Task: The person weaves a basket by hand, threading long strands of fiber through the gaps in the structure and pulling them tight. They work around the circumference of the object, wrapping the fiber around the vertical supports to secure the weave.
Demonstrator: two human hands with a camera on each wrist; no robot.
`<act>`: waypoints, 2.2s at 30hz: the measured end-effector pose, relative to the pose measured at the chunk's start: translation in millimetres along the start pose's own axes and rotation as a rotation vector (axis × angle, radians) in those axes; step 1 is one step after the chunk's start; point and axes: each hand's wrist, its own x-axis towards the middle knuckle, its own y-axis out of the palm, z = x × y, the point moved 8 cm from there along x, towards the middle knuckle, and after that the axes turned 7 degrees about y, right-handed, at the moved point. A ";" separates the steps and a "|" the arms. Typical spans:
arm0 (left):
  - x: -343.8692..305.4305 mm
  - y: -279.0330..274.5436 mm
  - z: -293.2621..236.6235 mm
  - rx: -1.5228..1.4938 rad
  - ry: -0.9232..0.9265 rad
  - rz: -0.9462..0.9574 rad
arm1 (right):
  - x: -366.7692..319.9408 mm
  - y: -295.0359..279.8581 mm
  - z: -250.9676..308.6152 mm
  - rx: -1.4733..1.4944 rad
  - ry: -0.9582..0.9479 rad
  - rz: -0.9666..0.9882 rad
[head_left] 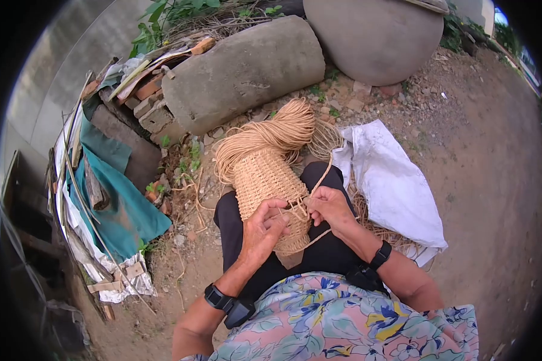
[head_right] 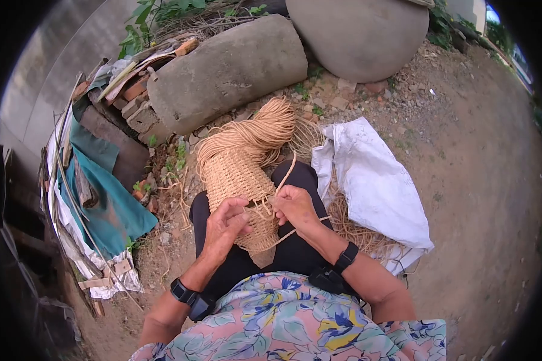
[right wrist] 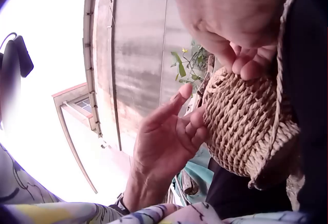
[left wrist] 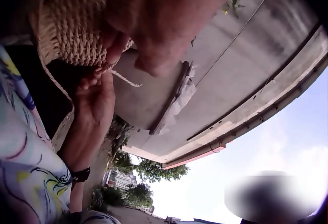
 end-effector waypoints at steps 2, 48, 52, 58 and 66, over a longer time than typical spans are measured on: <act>-7.6 1.6 3.6 0.007 -0.006 0.001 | -2.5 2.3 -0.8 0.079 0.034 -0.022; -15.7 -25.4 7.0 -0.067 0.088 -0.093 | 2.8 29.7 8.7 -0.295 0.113 -0.114; -12.2 -54.9 23.3 -0.174 0.024 -0.133 | 4.1 44.9 8.5 -0.329 0.206 0.102; -16.7 -58.9 29.2 -0.193 -0.001 -0.130 | 0.7 1.2 21.6 -0.471 -0.010 -0.150; -21.5 -59.0 32.4 -0.145 -0.056 -0.159 | -9.0 -27.3 29.1 -0.474 -0.167 -0.307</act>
